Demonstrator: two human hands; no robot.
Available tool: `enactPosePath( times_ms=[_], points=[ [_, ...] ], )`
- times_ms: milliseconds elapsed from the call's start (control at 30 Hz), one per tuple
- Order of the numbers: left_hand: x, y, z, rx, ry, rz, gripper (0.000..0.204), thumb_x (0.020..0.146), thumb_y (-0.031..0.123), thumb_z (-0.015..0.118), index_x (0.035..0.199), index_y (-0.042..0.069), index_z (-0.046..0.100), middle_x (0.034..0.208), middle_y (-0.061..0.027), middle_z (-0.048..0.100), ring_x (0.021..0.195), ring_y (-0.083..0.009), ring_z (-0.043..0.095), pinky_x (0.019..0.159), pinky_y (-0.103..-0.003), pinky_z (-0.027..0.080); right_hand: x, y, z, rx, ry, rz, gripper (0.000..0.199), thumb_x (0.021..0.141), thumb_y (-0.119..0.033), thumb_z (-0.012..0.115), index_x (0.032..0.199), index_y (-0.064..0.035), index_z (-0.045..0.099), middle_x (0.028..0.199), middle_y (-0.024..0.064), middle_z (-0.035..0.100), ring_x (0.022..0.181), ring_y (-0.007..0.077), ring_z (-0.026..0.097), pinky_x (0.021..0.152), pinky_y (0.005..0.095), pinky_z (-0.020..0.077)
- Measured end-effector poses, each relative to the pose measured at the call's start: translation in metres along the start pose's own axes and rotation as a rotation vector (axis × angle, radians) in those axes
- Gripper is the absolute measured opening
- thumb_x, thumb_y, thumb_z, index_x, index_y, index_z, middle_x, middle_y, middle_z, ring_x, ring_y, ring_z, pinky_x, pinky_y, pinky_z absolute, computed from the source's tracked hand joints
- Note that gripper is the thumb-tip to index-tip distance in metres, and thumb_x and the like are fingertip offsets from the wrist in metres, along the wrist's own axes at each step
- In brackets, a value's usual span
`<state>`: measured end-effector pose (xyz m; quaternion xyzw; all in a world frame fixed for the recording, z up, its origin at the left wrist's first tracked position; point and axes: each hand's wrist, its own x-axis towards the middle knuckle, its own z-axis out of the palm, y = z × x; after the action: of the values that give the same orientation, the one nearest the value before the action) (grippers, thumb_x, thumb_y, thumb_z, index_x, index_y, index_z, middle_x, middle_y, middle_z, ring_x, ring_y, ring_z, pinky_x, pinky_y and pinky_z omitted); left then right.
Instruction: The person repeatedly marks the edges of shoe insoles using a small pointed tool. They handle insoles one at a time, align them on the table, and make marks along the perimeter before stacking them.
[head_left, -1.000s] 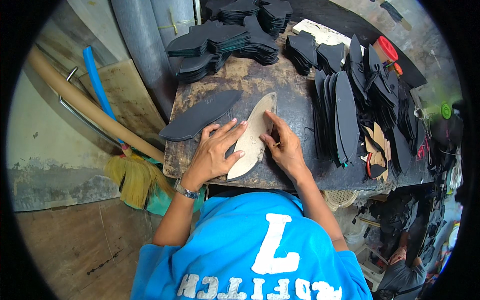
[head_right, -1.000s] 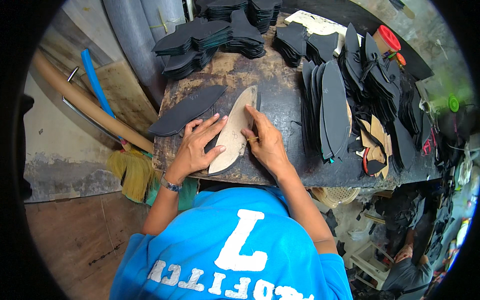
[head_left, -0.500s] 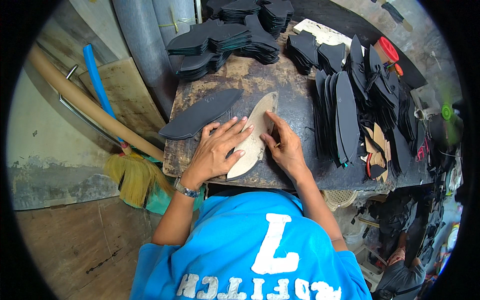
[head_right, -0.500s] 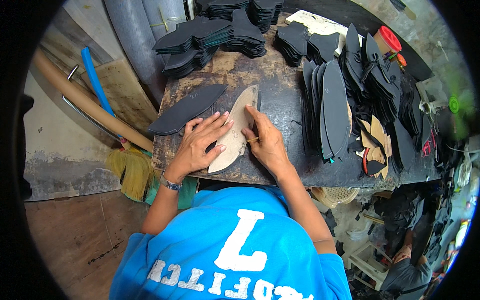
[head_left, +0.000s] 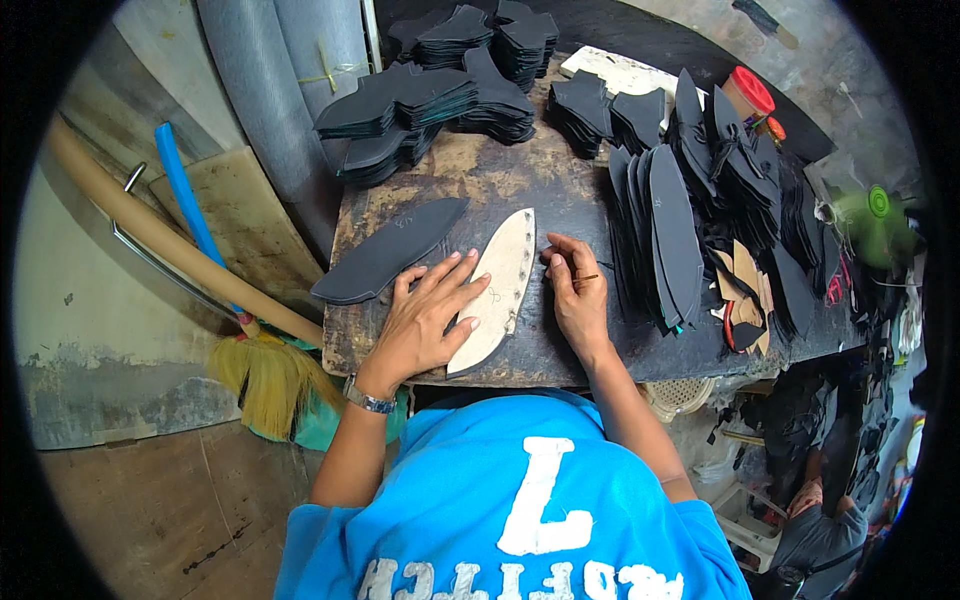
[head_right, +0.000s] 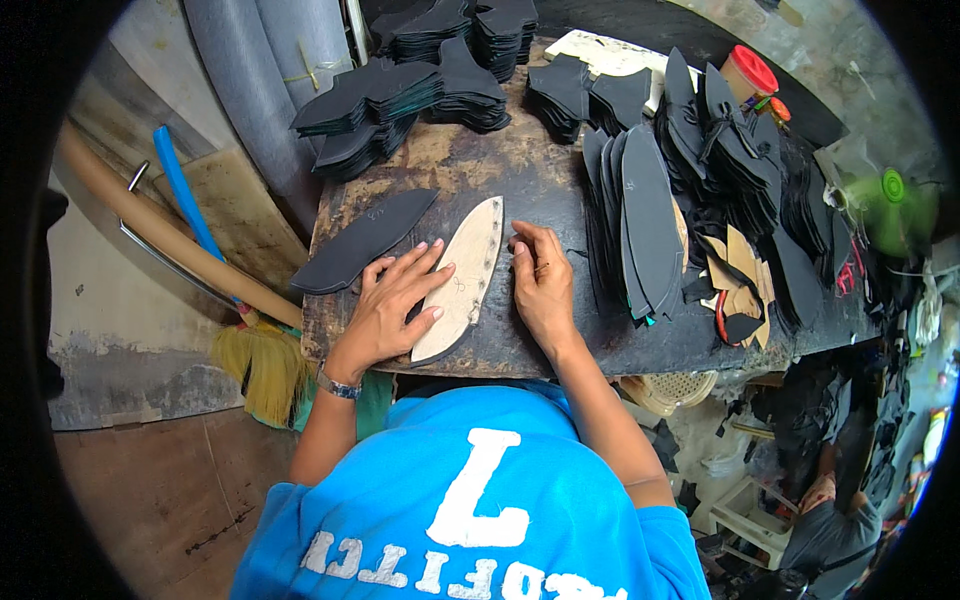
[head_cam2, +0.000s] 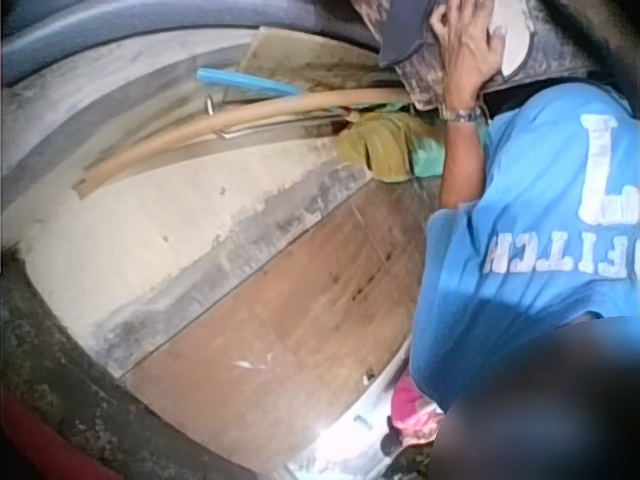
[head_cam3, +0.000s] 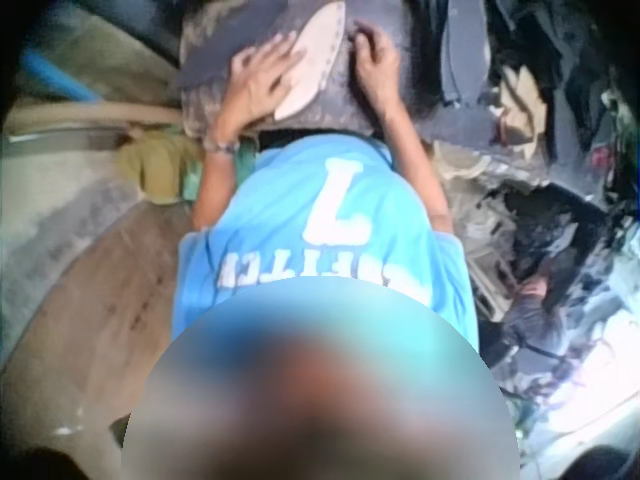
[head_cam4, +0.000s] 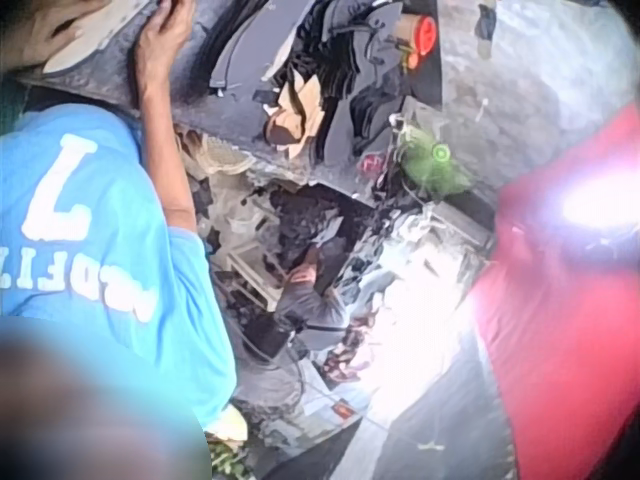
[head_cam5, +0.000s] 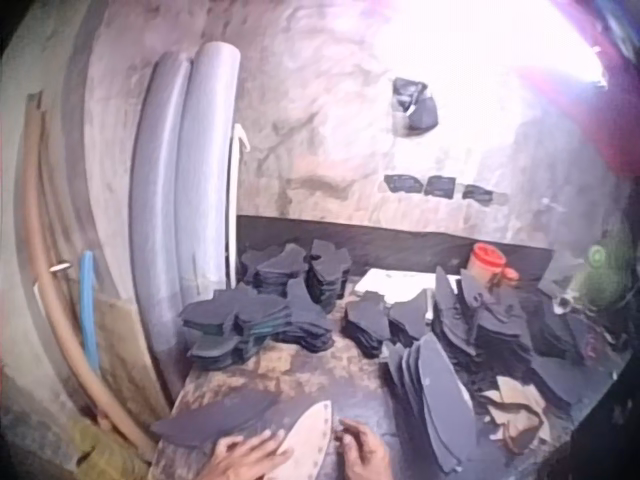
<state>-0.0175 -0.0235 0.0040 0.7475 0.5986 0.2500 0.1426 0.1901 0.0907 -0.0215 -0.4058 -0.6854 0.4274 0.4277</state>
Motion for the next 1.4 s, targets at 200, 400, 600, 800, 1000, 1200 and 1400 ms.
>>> enactPosePath(
  times_ms=[200, 400, 600, 800, 1000, 1200, 1400],
  points=[
    [0.011, -0.004, -0.009, -0.044, -0.070, -0.003, 0.052, 0.082, 0.026, 0.067, 0.131, 0.011, 0.060, 0.157, -0.0096, 0.038, 0.137, -0.0290, 0.040, 0.107, -0.046, 0.024, 0.000, -0.011, -0.002, -0.178, -0.015, -0.091, 0.022, 0.097, -0.002, 0.055, 0.117, 0.0012, 0.064, 0.099, 0.0106, 0.065, 0.092, 0.0184, 0.064, 0.083, 0.0287, 0.0502],
    [0.016, -0.007, -0.010, -0.079, -0.092, 0.023, 0.053, 0.079, 0.026, 0.068, 0.129, 0.010, 0.061, 0.157, -0.0084, 0.039, 0.137, -0.0295, 0.038, 0.107, -0.046, 0.023, 0.001, -0.015, -0.001, -0.180, -0.027, -0.098, 0.022, 0.095, 0.000, 0.055, 0.114, 0.0019, 0.065, 0.104, 0.0142, 0.068, 0.095, 0.0216, 0.067, 0.085, 0.0309, 0.0514],
    [0.015, -0.008, -0.009, -0.054, -0.102, 0.034, 0.063, 0.078, 0.024, 0.067, 0.139, 0.014, 0.056, 0.158, -0.0066, 0.038, 0.138, -0.0287, 0.037, 0.109, -0.046, 0.022, 0.001, -0.015, -0.001, -0.196, -0.033, -0.087, 0.021, 0.095, 0.000, 0.055, 0.114, 0.0018, 0.065, 0.103, 0.0144, 0.069, 0.095, 0.0213, 0.068, 0.084, 0.0307, 0.0516],
    [0.015, -0.009, -0.009, -0.022, -0.122, 0.058, 0.062, 0.082, 0.026, 0.065, 0.142, 0.016, 0.054, 0.159, -0.0085, 0.036, 0.137, -0.0286, 0.037, 0.108, -0.048, 0.022, 0.001, -0.016, -0.001, -0.199, -0.042, -0.086, 0.021, 0.095, 0.000, 0.056, 0.113, 0.0016, 0.065, 0.102, 0.0140, 0.069, 0.093, 0.0205, 0.068, 0.082, 0.0301, 0.0518],
    [0.015, -0.011, -0.009, 0.001, -0.118, 0.078, 0.061, 0.083, 0.026, 0.065, 0.142, 0.016, 0.054, 0.159, -0.0088, 0.034, 0.137, -0.0281, 0.036, 0.108, -0.047, 0.023, 0.000, -0.019, 0.000, -0.225, -0.021, -0.122, 0.020, 0.094, 0.000, 0.058, 0.112, 0.0004, 0.066, 0.103, 0.0110, 0.068, 0.089, 0.0192, 0.066, 0.080, 0.0300, 0.0518],
    [0.020, -0.003, -0.013, 0.038, -0.135, 0.060, 0.058, 0.084, 0.032, 0.067, 0.138, 0.014, 0.057, 0.156, -0.0101, 0.038, 0.135, -0.0276, 0.037, 0.106, -0.047, 0.026, -0.005, -0.020, -0.006, -0.183, 0.067, -0.235, 0.021, 0.098, -0.010, 0.051, 0.108, 0.0016, 0.066, 0.119, 0.0149, 0.058, 0.102, 0.0259, 0.060, 0.083, 0.0363, 0.0503],
    [0.028, -0.001, -0.012, 0.069, -0.148, 0.053, 0.058, 0.084, 0.044, 0.070, 0.130, 0.009, 0.059, 0.154, -0.0140, 0.038, 0.139, -0.0281, 0.035, 0.107, -0.050, 0.027, -0.029, -0.027, -0.011, 0.040, -0.129, -0.003, 0.024, 0.103, -0.015, 0.049, 0.102, 0.0019, 0.067, 0.095, 0.0102, 0.053, 0.084, 0.0192, 0.053, 0.073, 0.0320, 0.0445]
  ],
)
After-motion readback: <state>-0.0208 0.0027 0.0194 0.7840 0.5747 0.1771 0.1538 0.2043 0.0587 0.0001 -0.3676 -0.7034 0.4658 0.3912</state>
